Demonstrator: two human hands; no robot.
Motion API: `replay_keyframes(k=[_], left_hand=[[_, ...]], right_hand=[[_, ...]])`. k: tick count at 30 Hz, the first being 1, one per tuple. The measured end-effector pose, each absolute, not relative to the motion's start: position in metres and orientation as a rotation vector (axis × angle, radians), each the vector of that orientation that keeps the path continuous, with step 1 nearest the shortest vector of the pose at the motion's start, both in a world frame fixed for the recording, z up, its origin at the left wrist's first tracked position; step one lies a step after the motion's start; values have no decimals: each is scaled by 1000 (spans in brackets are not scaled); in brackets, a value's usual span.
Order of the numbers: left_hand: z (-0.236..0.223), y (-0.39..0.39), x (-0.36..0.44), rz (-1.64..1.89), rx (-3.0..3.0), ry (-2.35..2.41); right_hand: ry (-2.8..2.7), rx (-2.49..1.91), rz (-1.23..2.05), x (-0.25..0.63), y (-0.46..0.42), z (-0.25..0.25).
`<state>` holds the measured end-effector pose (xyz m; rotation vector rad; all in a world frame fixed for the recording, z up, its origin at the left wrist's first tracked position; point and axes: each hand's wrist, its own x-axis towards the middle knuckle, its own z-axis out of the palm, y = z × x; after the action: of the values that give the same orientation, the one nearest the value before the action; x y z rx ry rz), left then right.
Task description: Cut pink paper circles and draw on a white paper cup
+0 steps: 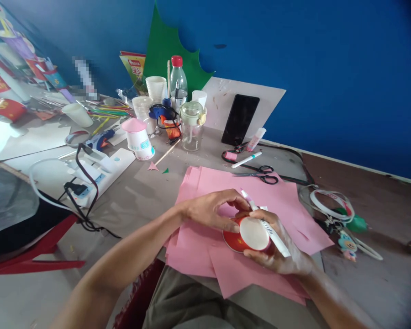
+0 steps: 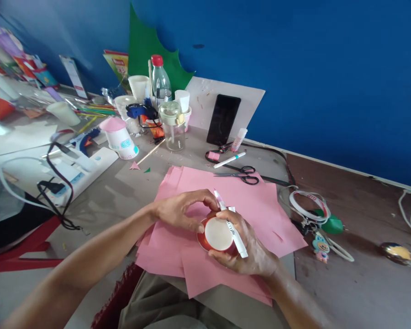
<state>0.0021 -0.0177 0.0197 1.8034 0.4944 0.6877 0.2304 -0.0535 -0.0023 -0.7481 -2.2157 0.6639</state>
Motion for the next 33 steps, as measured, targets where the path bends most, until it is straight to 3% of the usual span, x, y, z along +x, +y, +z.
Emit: replay_keyframes(k=[8,16,22,29,33], left_hand=[[33,-26,0,973,2139,463],[35,-34,4,787,2414,396],[32,-36,9,777,2437,528],[29,-36,14,790,2297,543],[29,-37,14,794,2250,535]], right_hand=[[-2209,-687,644,227,-52,2],[-2186,-698,809,228,-52,-2],[-2197,-738,741,231,-53,-2],[-1835,-795,1271,242,-39,5],[-1423,-872,1334,250,-21,0]])
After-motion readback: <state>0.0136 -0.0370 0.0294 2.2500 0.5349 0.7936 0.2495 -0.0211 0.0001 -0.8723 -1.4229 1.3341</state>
